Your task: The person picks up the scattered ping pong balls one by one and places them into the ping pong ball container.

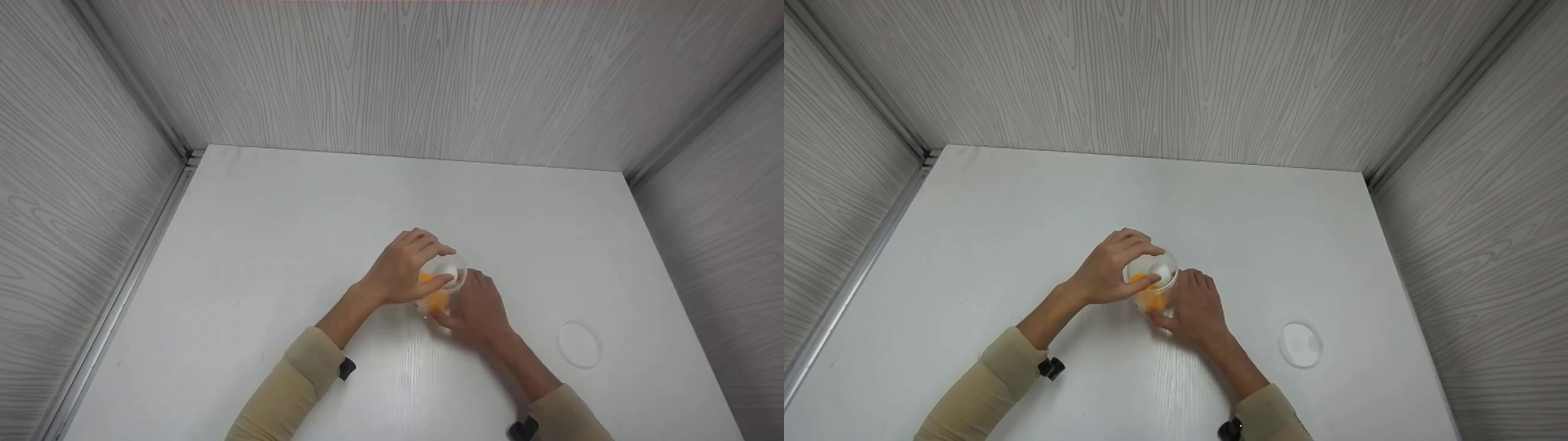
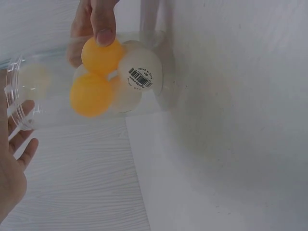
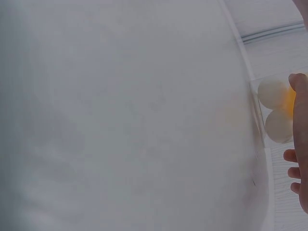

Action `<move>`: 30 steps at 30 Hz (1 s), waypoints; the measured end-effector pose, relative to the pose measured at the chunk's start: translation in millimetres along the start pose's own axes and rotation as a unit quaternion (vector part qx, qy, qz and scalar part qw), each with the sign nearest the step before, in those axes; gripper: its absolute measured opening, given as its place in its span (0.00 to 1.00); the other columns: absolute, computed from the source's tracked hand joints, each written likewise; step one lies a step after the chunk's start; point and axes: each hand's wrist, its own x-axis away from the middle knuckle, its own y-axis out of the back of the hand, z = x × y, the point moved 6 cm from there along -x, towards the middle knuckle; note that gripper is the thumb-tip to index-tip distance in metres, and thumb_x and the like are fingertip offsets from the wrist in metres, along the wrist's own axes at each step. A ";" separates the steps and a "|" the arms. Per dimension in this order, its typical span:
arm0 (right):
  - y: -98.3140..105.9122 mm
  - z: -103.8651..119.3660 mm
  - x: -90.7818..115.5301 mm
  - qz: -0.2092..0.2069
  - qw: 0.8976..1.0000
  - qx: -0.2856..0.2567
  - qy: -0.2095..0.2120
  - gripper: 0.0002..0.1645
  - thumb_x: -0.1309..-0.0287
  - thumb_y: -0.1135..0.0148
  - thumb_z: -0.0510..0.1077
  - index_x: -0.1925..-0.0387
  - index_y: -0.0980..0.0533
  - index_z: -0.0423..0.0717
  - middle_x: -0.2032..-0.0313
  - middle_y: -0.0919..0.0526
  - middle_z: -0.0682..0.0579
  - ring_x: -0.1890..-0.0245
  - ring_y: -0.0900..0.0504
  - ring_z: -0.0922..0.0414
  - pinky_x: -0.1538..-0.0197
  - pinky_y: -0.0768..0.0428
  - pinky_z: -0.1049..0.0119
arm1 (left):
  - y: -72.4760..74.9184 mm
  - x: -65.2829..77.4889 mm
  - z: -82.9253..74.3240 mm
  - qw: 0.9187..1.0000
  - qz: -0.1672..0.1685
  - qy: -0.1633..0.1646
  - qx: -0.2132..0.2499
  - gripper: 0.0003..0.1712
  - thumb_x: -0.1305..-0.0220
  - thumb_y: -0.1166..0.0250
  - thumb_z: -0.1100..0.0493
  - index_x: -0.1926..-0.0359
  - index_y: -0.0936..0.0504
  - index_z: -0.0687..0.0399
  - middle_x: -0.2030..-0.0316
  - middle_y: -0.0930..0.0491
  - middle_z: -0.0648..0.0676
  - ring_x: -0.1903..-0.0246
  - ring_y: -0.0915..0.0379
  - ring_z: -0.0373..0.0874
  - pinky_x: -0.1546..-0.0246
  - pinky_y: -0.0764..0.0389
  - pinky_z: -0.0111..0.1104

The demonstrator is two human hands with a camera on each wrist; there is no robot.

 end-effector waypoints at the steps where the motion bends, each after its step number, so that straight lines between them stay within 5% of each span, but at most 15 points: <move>1: 0.0 0.3 0.1 0.001 1.000 0.002 -0.002 0.47 0.47 0.32 0.74 0.44 0.25 0.39 0.53 0.16 0.44 0.51 0.18 0.45 0.42 0.17 0.46 | -0.1 0.3 -0.1 1.000 0.002 -0.001 -0.001 0.19 0.31 0.30 0.45 0.45 0.13 0.48 0.53 0.12 0.48 0.46 0.20 0.46 0.40 0.18 0.41; 30: -1.0 0.0 0.8 0.002 0.999 0.033 0.005 0.51 0.47 0.34 0.77 0.45 0.24 0.35 0.53 0.15 0.41 0.50 0.17 0.43 0.41 0.17 0.46 | 2.7 6.2 -0.6 1.000 0.009 -0.003 -0.010 0.21 0.31 0.30 0.44 0.44 0.14 0.48 0.51 0.12 0.47 0.45 0.20 0.45 0.40 0.18 0.39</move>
